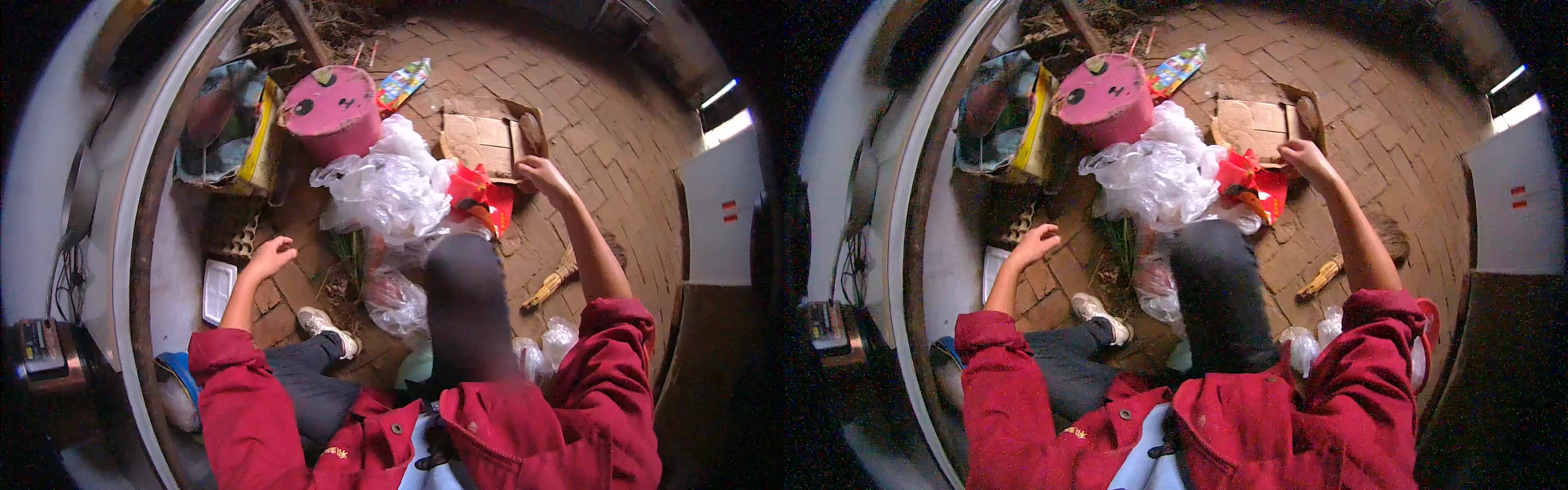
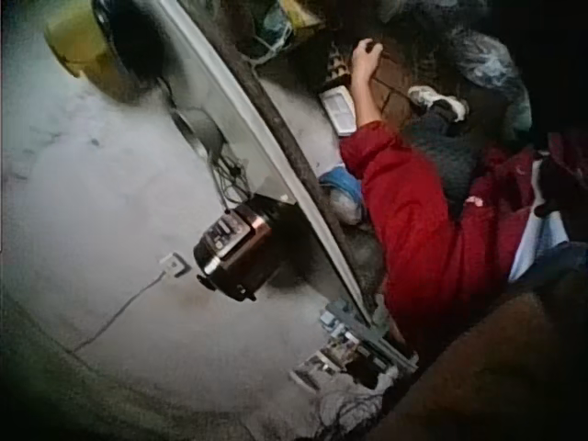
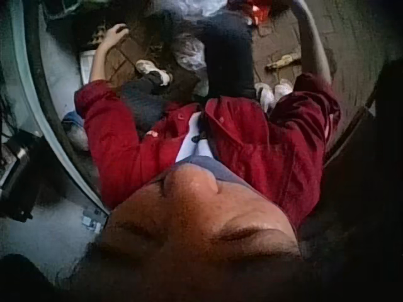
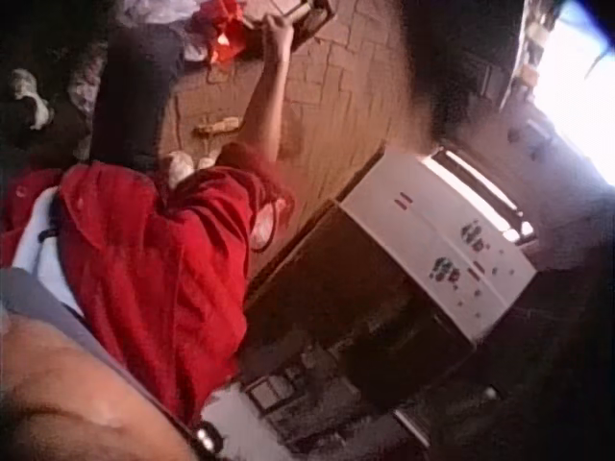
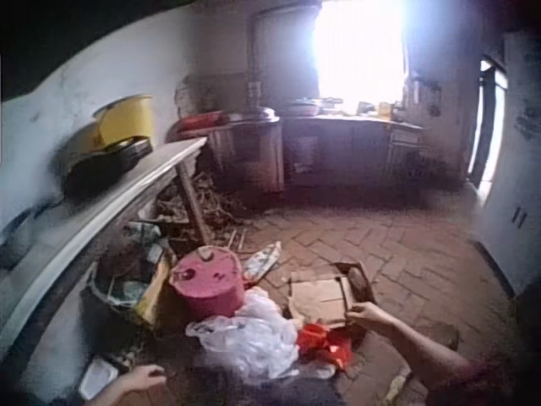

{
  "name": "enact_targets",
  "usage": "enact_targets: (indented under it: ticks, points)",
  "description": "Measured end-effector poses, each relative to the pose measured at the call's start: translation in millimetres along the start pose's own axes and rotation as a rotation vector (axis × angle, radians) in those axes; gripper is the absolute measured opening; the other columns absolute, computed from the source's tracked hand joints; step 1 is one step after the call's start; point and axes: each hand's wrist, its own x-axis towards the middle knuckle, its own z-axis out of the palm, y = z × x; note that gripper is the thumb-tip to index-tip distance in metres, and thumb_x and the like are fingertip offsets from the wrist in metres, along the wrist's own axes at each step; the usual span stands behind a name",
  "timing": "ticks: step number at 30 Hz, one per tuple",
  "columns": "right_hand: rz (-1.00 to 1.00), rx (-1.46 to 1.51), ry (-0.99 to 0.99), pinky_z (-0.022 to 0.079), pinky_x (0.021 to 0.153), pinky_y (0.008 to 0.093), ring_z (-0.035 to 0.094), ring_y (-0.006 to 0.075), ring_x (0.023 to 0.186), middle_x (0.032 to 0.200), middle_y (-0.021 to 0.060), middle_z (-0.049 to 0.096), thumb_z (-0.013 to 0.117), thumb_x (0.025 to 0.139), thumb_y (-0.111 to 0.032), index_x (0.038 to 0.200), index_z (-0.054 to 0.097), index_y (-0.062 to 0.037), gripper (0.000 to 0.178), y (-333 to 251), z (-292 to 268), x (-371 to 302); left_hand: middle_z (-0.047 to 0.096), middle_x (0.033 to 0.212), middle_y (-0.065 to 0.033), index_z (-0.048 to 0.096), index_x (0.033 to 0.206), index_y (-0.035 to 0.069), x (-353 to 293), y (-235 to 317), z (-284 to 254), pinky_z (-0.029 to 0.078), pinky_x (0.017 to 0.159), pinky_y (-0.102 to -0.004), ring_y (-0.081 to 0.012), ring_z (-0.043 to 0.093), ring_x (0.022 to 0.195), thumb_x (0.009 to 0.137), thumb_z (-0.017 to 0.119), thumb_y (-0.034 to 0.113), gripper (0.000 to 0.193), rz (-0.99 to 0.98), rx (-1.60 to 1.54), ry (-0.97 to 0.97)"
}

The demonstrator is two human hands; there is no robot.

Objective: The person sits on a tiled floor and organizes various household items, including a red bag, a hand fan, a pink bucket, and plastic bags, into a cardboard box and other containers.

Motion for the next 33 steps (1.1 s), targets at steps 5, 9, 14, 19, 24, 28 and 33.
enact_targets:
  ticks: [5, 9, 14, 19, 24, 28, 33]
  points:
    - [-0.006, -0.064, 0.116, 0.050, 0.063, 0.0291, 0.061, 0.0155, 0.078, 0.096, 0.0126, 0.064, 0.067, 0.082, -0.032, 0.118, 0.048, 0.0013, 0.053, 63, 7, -11, 0.058, 0.115, -0.0200, 0.050, 0.124, 0.006, -24, 80, 24, 0.044, 0.089, -0.0398, -0.0342, 0.055, 0.106, 0.080, 0.061, 0.030, 0.051, 0.179, 0.251, -0.078]
    - [-0.419, -0.383, -0.001, 0.045, 0.090, 0.0398, 0.056, 0.0325, 0.106, 0.125, 0.0259, 0.048, 0.079, 0.069, -0.037, 0.139, 0.025, -0.0086, 0.092, 47, 106, 33, 0.056, 0.117, -0.0186, 0.048, 0.124, 0.006, -44, 124, 35, 0.043, 0.091, -0.0404, -0.0354, 0.053, 0.107, 0.083, 0.059, 0.028, 0.048, 0.301, 0.221, -0.004]
    - [-0.488, -0.601, -0.176, 0.042, 0.093, 0.0455, 0.050, 0.0412, 0.112, 0.129, 0.0294, 0.041, 0.082, 0.062, -0.036, 0.142, 0.018, -0.0144, 0.104, 20, 187, 89, 0.053, 0.120, -0.0193, 0.047, 0.125, 0.005, -46, 114, 48, 0.042, 0.093, -0.0406, -0.0359, 0.051, 0.110, 0.083, 0.060, 0.026, 0.049, 0.219, 0.228, -0.022]
    - [-0.588, -0.513, -0.338, 0.040, 0.096, 0.0409, 0.047, 0.0358, 0.116, 0.126, 0.0225, 0.048, 0.080, 0.064, -0.033, 0.136, 0.037, -0.0135, 0.086, 30, 174, 129, 0.053, 0.121, -0.0201, 0.047, 0.126, 0.003, -37, 106, 49, 0.041, 0.094, -0.0391, -0.0353, 0.051, 0.110, 0.083, 0.060, 0.024, 0.050, 0.211, 0.144, -0.016]
    - [-0.282, -0.228, -0.020, 0.043, 0.091, 0.0343, 0.052, 0.0265, 0.111, 0.124, 0.0212, 0.051, 0.072, 0.075, -0.038, 0.131, 0.042, -0.0038, 0.071, 48, 87, 103, 0.052, 0.122, -0.0201, 0.046, 0.126, 0.003, -41, 87, 48, 0.041, 0.093, -0.0400, -0.0361, 0.050, 0.111, 0.083, 0.059, 0.024, 0.049, 0.187, 0.209, -0.061]
    - [0.103, -0.200, 0.315, 0.051, 0.073, 0.0310, 0.062, 0.0213, 0.084, 0.103, 0.0139, 0.063, 0.067, 0.080, -0.034, 0.123, 0.050, -0.0001, 0.057, 175, -23, 42, 0.052, 0.122, -0.0212, 0.047, 0.126, 0.003, -19, 99, 53, 0.039, 0.096, -0.0395, -0.0355, 0.050, 0.113, 0.082, 0.059, 0.026, 0.050, 0.208, 0.219, -0.150]
    - [0.506, 0.278, 0.174, 0.051, 0.056, 0.0285, 0.059, 0.0140, 0.067, 0.088, 0.0060, 0.059, 0.062, 0.085, -0.031, 0.113, 0.055, -0.0039, 0.040, 268, 5, -69, 0.052, 0.126, -0.0195, 0.047, 0.127, 0.001, -22, 105, 66, 0.039, 0.098, -0.0362, -0.0303, 0.049, 0.117, 0.083, 0.060, 0.020, 0.049, 0.148, 0.140, -0.150]
